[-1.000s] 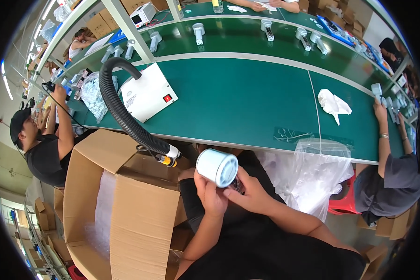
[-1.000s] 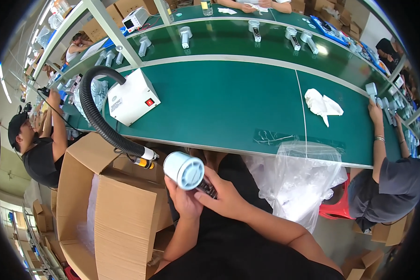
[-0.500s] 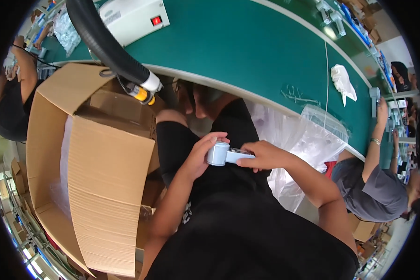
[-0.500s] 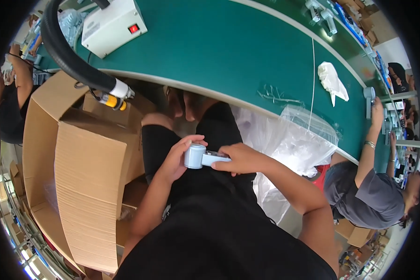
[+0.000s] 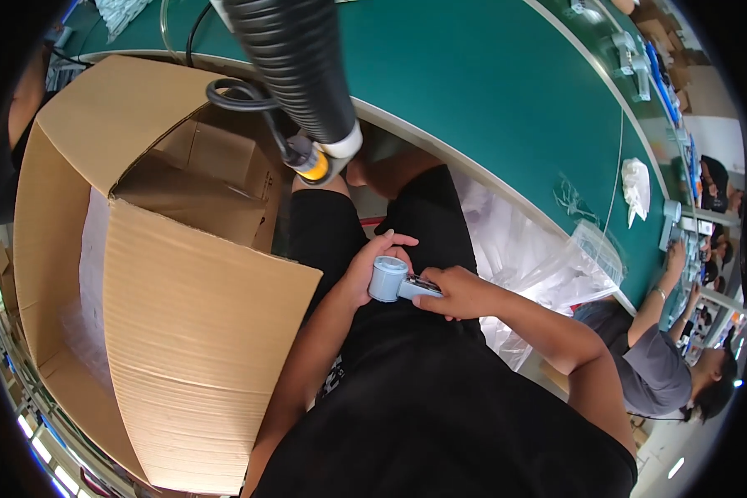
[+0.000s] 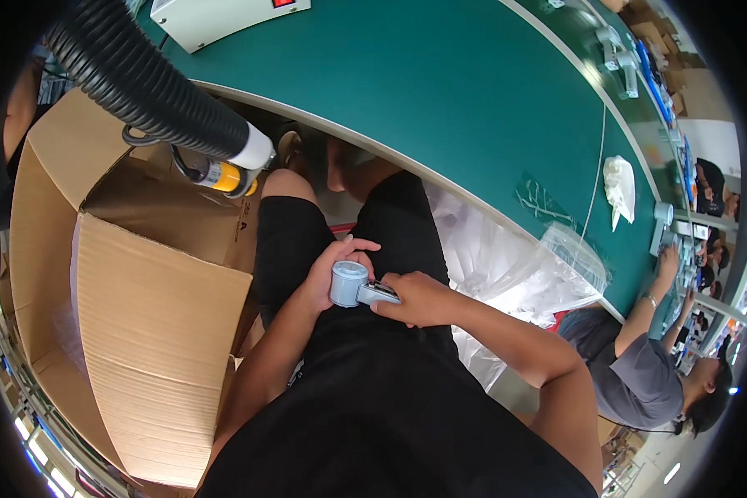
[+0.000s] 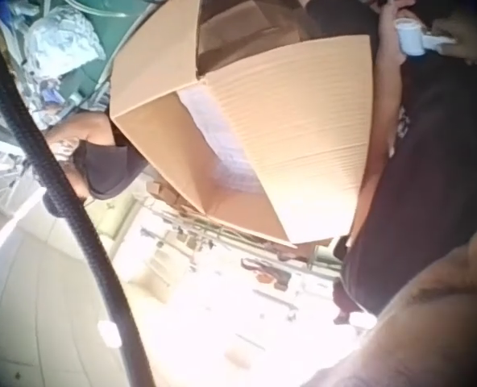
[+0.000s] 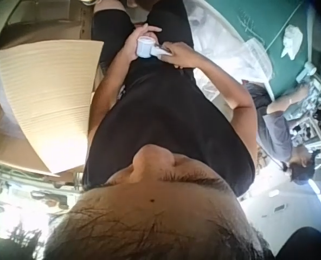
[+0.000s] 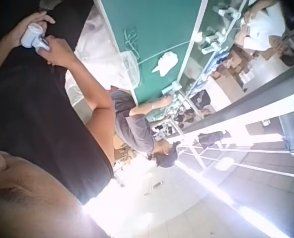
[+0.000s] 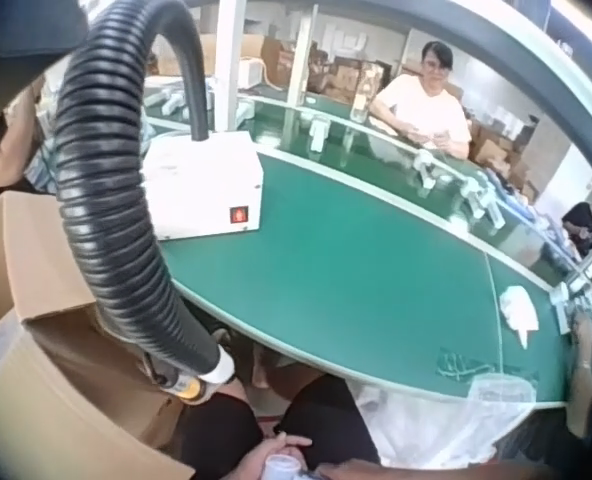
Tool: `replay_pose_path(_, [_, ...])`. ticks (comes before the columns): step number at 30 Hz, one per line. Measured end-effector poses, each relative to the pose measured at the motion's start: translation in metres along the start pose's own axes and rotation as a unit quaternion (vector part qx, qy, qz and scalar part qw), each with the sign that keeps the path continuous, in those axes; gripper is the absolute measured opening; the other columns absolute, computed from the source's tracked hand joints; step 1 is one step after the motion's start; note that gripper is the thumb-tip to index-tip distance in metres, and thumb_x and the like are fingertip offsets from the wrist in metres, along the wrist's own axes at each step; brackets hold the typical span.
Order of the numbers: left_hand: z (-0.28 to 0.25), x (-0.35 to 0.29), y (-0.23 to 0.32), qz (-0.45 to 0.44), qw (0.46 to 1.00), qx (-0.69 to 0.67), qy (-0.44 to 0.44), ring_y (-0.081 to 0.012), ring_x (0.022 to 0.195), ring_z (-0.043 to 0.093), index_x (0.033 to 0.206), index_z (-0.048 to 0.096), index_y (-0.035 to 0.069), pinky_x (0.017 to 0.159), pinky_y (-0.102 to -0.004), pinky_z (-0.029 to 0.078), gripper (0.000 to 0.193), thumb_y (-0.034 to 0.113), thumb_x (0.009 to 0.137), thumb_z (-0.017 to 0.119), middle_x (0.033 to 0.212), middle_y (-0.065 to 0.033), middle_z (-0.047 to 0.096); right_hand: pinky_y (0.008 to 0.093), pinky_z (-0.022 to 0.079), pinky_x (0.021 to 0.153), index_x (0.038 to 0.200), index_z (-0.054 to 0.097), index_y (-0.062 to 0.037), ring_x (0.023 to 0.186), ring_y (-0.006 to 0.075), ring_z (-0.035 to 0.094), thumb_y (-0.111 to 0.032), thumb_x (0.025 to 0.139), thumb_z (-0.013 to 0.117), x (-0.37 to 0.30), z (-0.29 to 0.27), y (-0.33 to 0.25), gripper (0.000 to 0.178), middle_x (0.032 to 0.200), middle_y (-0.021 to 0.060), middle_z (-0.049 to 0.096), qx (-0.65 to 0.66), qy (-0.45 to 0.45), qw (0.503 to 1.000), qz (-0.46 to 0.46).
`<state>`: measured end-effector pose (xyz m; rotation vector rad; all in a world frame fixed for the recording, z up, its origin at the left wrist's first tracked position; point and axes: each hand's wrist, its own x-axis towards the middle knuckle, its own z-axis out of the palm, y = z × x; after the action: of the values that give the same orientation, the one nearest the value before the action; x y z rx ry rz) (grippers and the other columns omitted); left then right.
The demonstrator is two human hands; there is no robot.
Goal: The person assembles handheld fans by taking plastic covers from a box, attaching them onto the handheld fan bodies by hand, and placing the handheld fans onto a conveyor belt.
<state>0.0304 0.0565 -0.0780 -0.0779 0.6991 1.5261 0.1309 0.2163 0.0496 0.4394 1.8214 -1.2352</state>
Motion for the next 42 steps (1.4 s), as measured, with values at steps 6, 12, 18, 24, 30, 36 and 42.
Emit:
replay_pose_path(6, [-0.007, 0.001, 0.006, 0.030, 0.999, -0.021, 0.024, -0.0174, 0.073, 0.063, 0.120, 0.054, 0.000, 0.069, -0.0292, 0.050, 0.051, 0.043, 0.101, 0.036, 0.076, -0.0102, 0.063, 0.0402, 0.052, 0.063, 0.099, 0.053, 0.0071, 0.063, 0.0317, 0.067, -0.038, 0.091, 0.058, 0.016, 0.000, -0.010, 0.046, 0.067, 0.0188, 0.063, -0.049, 0.009, 0.999, -0.002])
replay_pose_path(12, [-0.015, -0.003, 0.006, 0.042, 0.998, -0.049, 0.016, -0.0177, 0.072, 0.062, 0.117, 0.055, 0.000, 0.070, -0.0293, 0.050, 0.049, 0.042, 0.101, 0.035, 0.076, -0.0106, 0.063, 0.0458, 0.051, 0.071, 0.099, 0.053, 0.0080, 0.078, 0.0435, 0.065, -0.039, 0.091, 0.059, 0.024, 0.004, -0.019, 0.048, 0.080, 0.0278, 0.064, -0.109, 0.030, 0.993, -0.029])
replay_pose_path(18, [-0.024, -0.005, 0.012, 0.065, 0.997, -0.032, 0.033, -0.0173, 0.072, 0.061, 0.110, 0.056, 0.001, 0.070, -0.0301, 0.050, 0.047, 0.042, 0.102, 0.035, 0.076, -0.0100, 0.060, 0.0379, 0.052, 0.058, 0.104, 0.052, 0.0047, 0.063, 0.0295, 0.066, -0.037, 0.092, 0.061, 0.044, 0.006, 0.002, 0.044, 0.073, 0.0181, 0.064, -0.092, 0.035, 0.990, -0.096])
replay_pose_path(24, [-0.003, -0.021, 0.006, 0.108, 0.993, -0.004, 0.038, -0.0171, 0.075, 0.062, 0.114, 0.056, 0.002, 0.071, -0.0289, 0.049, 0.048, 0.042, 0.103, 0.033, 0.081, -0.0097, 0.062, 0.0253, 0.048, 0.049, 0.112, 0.054, -0.0010, 0.057, 0.0109, 0.059, -0.037, 0.093, 0.060, 0.028, -0.009, 0.014, 0.041, 0.076, 0.0047, 0.061, 0.044, -0.059, 0.996, -0.048])
replay_pose_path(30, [0.068, -0.061, 0.040, 0.186, 0.982, 0.036, 0.012, -0.0213, 0.100, 0.063, 0.130, 0.050, 0.002, 0.092, -0.0339, 0.048, 0.055, 0.045, 0.103, 0.028, 0.107, -0.0138, 0.065, 0.0285, 0.050, 0.064, 0.121, 0.058, -0.0057, 0.072, 0.0124, 0.062, -0.028, 0.091, 0.062, -0.032, -0.027, 0.013, 0.037, 0.085, 0.0055, 0.063, 0.111, -0.016, 0.979, -0.172])
replay_pose_path(36, [0.106, -0.077, 0.043, 0.155, 0.981, -0.060, -0.104, -0.0314, 0.094, 0.065, 0.123, 0.053, 0.001, 0.065, -0.0420, 0.057, 0.064, 0.054, 0.098, 0.027, 0.111, -0.0168, 0.061, 0.0337, 0.047, 0.065, 0.119, 0.067, -0.0224, 0.079, 0.0232, 0.057, -0.012, 0.072, 0.073, -0.078, -0.018, -0.013, 0.048, 0.095, 0.0060, 0.056, -0.362, 0.453, 0.672, -0.460])
replay_pose_path(42, [0.127, -0.084, 0.049, 0.187, 0.980, 0.055, -0.047, -0.0308, 0.082, 0.067, 0.119, 0.054, -0.001, 0.063, -0.0385, 0.058, 0.067, 0.057, 0.095, 0.029, 0.106, -0.0173, 0.061, 0.0319, 0.046, 0.064, 0.115, 0.068, -0.0163, 0.079, 0.0221, 0.057, -0.009, 0.069, 0.074, -0.089, -0.009, -0.010, 0.048, 0.095, 0.0046, 0.054, -0.305, 0.505, 0.649, -0.481])
